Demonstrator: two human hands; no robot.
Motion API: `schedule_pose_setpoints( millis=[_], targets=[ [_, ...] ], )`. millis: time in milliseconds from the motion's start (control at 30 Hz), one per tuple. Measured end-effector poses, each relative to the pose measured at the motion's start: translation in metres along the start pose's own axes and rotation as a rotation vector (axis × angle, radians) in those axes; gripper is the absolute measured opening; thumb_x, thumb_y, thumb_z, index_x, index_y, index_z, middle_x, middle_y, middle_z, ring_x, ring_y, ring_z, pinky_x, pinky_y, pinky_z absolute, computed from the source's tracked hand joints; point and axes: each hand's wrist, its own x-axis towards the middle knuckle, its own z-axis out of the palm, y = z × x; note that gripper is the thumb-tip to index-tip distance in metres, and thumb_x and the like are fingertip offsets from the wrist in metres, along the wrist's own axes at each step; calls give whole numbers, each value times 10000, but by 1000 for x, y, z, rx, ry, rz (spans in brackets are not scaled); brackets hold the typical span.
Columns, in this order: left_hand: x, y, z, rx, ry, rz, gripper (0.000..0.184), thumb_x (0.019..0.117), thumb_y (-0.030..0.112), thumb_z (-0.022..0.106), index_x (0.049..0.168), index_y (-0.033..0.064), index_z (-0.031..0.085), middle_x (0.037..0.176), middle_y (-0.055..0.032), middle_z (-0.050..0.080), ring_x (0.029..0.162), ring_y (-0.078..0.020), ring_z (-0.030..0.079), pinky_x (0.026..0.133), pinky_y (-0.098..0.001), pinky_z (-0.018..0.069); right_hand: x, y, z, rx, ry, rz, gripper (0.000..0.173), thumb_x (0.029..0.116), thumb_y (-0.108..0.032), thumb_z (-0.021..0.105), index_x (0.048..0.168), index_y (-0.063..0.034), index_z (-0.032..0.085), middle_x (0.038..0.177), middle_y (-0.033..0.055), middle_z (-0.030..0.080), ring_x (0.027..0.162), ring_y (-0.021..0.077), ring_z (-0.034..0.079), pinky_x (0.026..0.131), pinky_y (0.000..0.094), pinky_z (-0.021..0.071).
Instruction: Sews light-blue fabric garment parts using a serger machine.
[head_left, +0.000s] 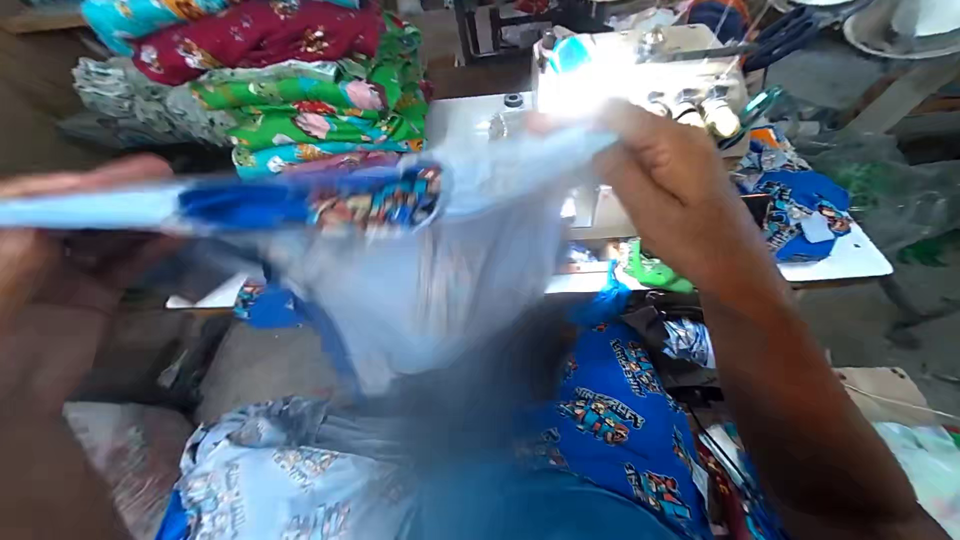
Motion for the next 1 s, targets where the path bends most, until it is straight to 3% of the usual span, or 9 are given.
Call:
schedule_pose_setpoints(
  millis=[67,167,267,333,467,667,767,900,1000],
  targets=[
    [24,-2,-4,-69,75,69,383,1075,338,490,1403,146,538,1440,14,585,1289,-161,596,1119,-336,480,11,9,-3,-99,57,-88,359,1098,-128,400,1341,-32,646,1458,148,560,1373,160,518,1150,314,432],
    [31,-1,-14,-142,231,133,255,1055,188,559,1284,85,604,1289,-22,659,1176,-161,649,1051,-320,520,6,1,-8,-183,141,-124,342,1096,-148,444,1359,-57,643,1411,153,556,1322,151,523,1114,295,433],
    [9,-3,-24,-63,63,183,333,1033,277,602,1338,144,611,1502,15,540,1376,-156,517,1154,-323,429,-24,-17,-4,-298,57,-10,389,1085,-132,452,1456,-114,567,1586,117,404,1410,156,460,1138,311,429],
    [-14,-4,-25,35,-31,181,268,1031,359,596,1253,237,681,1573,55,473,1463,-169,425,1196,-354,385,-47,-20,6,-253,-35,39,400,1071,-138,465,1452,-147,585,1641,107,343,1471,194,406,1169,341,418],
    [-100,-37,-66,185,-190,109,245,1042,295,562,1204,229,734,1543,-16,516,1477,-271,413,1227,-428,358,-130,-22,48,-66,-214,142,346,1064,-161,498,1343,-271,671,1512,85,540,1312,140,585,1028,272,530],
    [-194,-39,-70,360,-542,-456,292,1013,173,555,1220,166,761,1539,-102,510,1436,-242,467,1170,-407,403,-211,-47,93,188,-637,362,315,1044,-144,568,1331,-173,693,1432,168,603,1092,328,711,876,504,582],
    [-180,-43,-37,630,-522,-532,301,973,150,596,1215,25,724,1406,-247,592,1216,-471,610,962,-656,484,-220,-26,109,171,-715,332,285,1037,-168,582,1297,-152,697,1319,147,671,980,302,742,769,465,616],
    [-106,-49,15,719,-341,-369,307,1029,138,554,1290,41,681,1260,-165,694,1072,-368,693,921,-622,528,-202,8,125,2,-550,165,205,992,-169,623,1155,-141,744,1051,53,743,863,190,739,701,348,618],
    [-42,-64,56,694,-255,-168,244,1040,51,542,1223,3,698,1196,-181,705,1042,-353,698,927,-592,535,-186,20,130,-46,-480,122,188,999,-174,598,1109,-139,747,1019,40,737,867,173,730,725,313,609]
  ],
)
